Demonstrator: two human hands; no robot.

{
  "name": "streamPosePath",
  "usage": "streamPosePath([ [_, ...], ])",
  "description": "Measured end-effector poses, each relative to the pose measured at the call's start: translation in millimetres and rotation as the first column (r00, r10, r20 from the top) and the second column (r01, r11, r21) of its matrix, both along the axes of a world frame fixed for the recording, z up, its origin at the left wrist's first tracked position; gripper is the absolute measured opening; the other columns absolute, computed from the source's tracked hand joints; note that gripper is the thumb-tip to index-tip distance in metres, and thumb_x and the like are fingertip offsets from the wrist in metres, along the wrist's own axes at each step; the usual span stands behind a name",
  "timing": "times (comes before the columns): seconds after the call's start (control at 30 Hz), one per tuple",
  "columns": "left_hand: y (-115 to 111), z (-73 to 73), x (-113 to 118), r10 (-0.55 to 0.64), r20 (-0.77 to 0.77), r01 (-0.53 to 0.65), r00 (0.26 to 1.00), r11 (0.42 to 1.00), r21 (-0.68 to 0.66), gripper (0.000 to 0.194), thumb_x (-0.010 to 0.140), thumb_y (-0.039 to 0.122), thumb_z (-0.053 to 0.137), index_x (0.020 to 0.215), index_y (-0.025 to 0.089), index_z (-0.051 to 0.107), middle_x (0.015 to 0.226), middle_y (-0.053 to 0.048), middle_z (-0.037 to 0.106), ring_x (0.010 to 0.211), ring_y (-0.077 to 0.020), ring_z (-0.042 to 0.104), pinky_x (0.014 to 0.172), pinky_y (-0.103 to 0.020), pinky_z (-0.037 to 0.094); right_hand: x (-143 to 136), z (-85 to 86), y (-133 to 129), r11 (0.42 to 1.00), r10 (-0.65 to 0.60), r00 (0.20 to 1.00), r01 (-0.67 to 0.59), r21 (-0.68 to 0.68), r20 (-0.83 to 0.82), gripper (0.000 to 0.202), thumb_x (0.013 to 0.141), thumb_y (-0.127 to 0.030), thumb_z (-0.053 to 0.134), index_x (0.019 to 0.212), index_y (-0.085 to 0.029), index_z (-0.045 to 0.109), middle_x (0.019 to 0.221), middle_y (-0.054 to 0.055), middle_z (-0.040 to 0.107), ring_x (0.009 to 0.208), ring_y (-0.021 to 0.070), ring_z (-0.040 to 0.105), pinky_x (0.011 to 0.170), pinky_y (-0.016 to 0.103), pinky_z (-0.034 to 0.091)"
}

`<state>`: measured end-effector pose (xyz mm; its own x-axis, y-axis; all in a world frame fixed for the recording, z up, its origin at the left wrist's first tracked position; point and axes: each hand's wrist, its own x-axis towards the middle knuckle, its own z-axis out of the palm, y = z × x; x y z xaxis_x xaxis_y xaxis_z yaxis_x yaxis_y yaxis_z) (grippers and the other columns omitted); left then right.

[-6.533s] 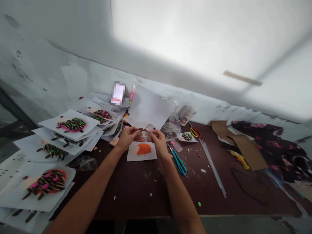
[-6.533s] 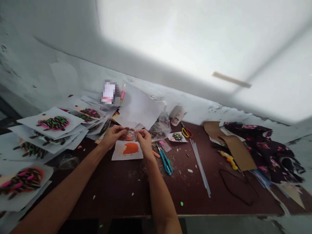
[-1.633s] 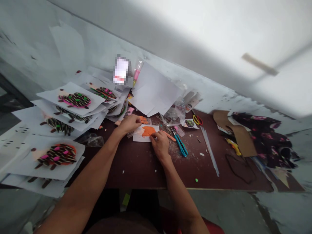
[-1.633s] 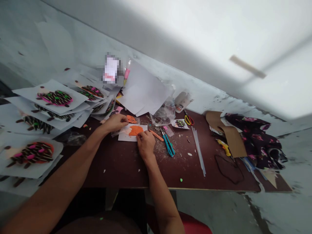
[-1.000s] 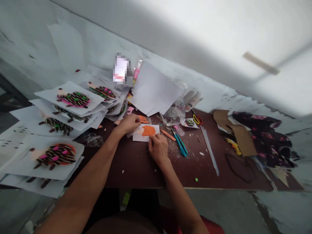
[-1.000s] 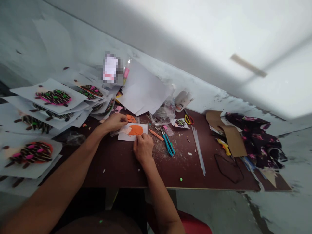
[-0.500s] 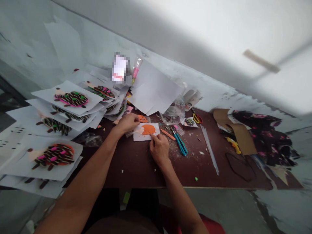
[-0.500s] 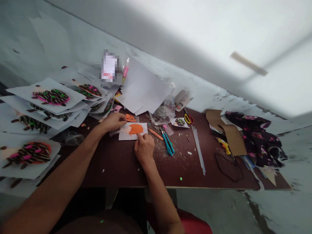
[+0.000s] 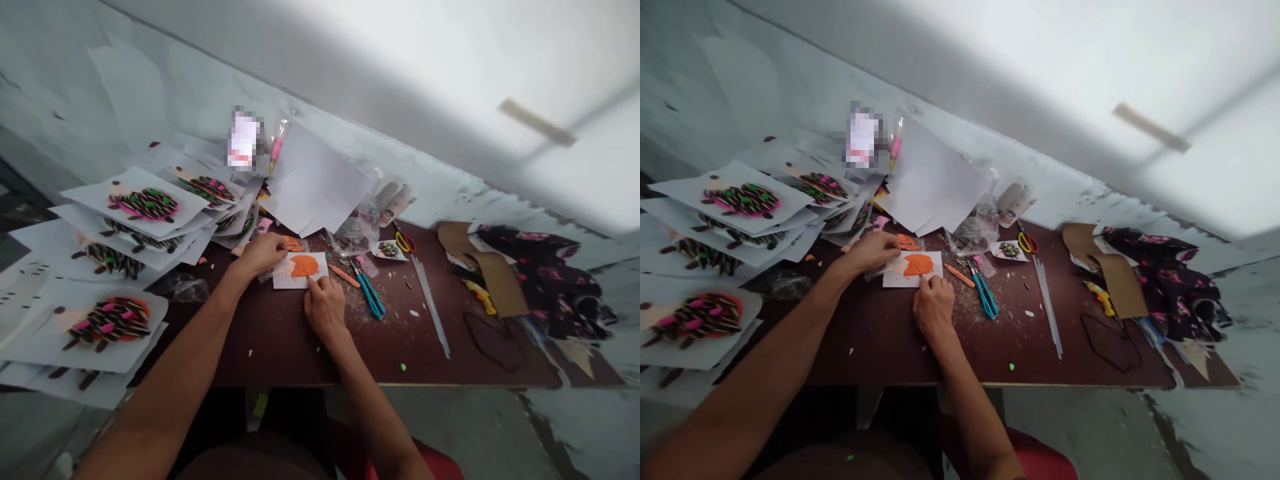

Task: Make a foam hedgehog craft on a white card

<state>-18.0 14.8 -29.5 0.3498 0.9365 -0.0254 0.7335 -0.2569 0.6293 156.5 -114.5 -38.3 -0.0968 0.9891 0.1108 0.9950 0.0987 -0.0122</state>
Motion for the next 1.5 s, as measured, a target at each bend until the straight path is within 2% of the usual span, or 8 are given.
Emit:
streamPosePath([
  [0.27, 0.5, 1.8, -1.3, -0.021, 0.011, 0.021, 1.0, 0.999, -0.026, 0.018, 0.079, 0.023, 0.056, 0.078, 0.02, 0.073, 0.084, -0.006, 0.077, 0.08, -0.0211, 0.066, 0.068, -0.027, 0.044, 1.8, 3.2, 0.6, 1.0, 0.013, 0.999, -0.013, -0.004, 0.044, 0.037, 0.094, -0.018, 0.053, 0.127, -0.023, 0.069, 0.098, 0.011, 0.066, 0.089, 0.0235, 0.055, 0.079, 0.034, 0.035],
  [0.53, 0.6, 0.0, -1.8, -0.021, 0.028, 0.021, 0.999, 1.0, -0.021, 0.019, 0.079, 0.023, 0.056, 0.08, 0.02, 0.075, 0.084, -0.006, 0.076, 0.08, -0.0213, 0.066, 0.069, -0.028, 0.045, -2.6, 4.1, 3.0, 1.0, -0.011, 0.998, 0.012, -0.016, 0.068, 0.026, 0.093, -0.018, 0.054, 0.112, -0.019, 0.072, 0.097, 0.012, 0.065, 0.09, 0.0239, 0.055, 0.079, 0.034, 0.036],
  [0.77, 0.2, 1.0, -0.7, -0.002, -0.002, 0.002, 1.0, 1.0, -0.01, 0.02, 0.078, 0.024, 0.057, 0.081, 0.02, 0.076, 0.087, -0.007, 0.078, 0.083, -0.0222, 0.066, 0.069, -0.028, 0.046, 4.1, 3.8, -0.2, 0.999, -0.033, 0.999, 0.032, -0.026, -0.034, 0.044, 0.092, -0.014, 0.052, 0.133, -0.022, 0.067, 0.099, 0.009, 0.066, 0.089, 0.0219, 0.057, 0.08, 0.032, 0.038],
  [1.1, -0.3, 3.5, -1.1, -0.018, -0.014, 0.018, 1.0, 1.0, -0.012, 0.019, 0.08, 0.023, 0.057, 0.081, 0.02, 0.076, 0.085, -0.006, 0.077, 0.08, -0.0213, 0.065, 0.066, -0.027, 0.043, 3.4, 0.2, -0.2, 0.999, 0.033, 0.999, -0.033, -0.011, 0.041, 0.039, 0.094, -0.018, 0.054, 0.13, -0.022, 0.068, 0.101, 0.011, 0.064, 0.092, 0.0231, 0.055, 0.08, 0.034, 0.037],
  [1.3, -1.0, 4.5, -0.8, -0.014, -0.01, 0.014, 1.0, 1.0, -0.021, 0.019, 0.08, 0.021, 0.057, 0.081, 0.02, 0.076, 0.082, -0.005, 0.076, 0.076, -0.0207, 0.064, 0.065, -0.028, 0.042, 7.6, -2.5, -4.0, 0.999, 0.036, 0.999, -0.036, 0.011, -0.021, 0.043, 0.092, -0.015, 0.054, 0.132, -0.024, 0.068, 0.099, 0.01, 0.065, 0.091, 0.0224, 0.055, 0.081, 0.033, 0.038],
  [1.5, -1.7, 4.4, -0.3, -0.005, -0.01, 0.004, 1.0, 1.0, -0.026, 0.019, 0.08, 0.022, 0.056, 0.079, 0.02, 0.074, 0.083, -0.006, 0.076, 0.077, -0.0217, 0.064, 0.063, -0.029, 0.04, 6.3, 0.1, -4.5, 1.0, -0.012, 0.999, 0.011, -0.012, -0.046, 0.048, 0.091, -0.012, 0.051, 0.137, -0.022, 0.065, 0.1, 0.01, 0.065, 0.09, 0.0225, 0.056, 0.081, 0.033, 0.039],
])
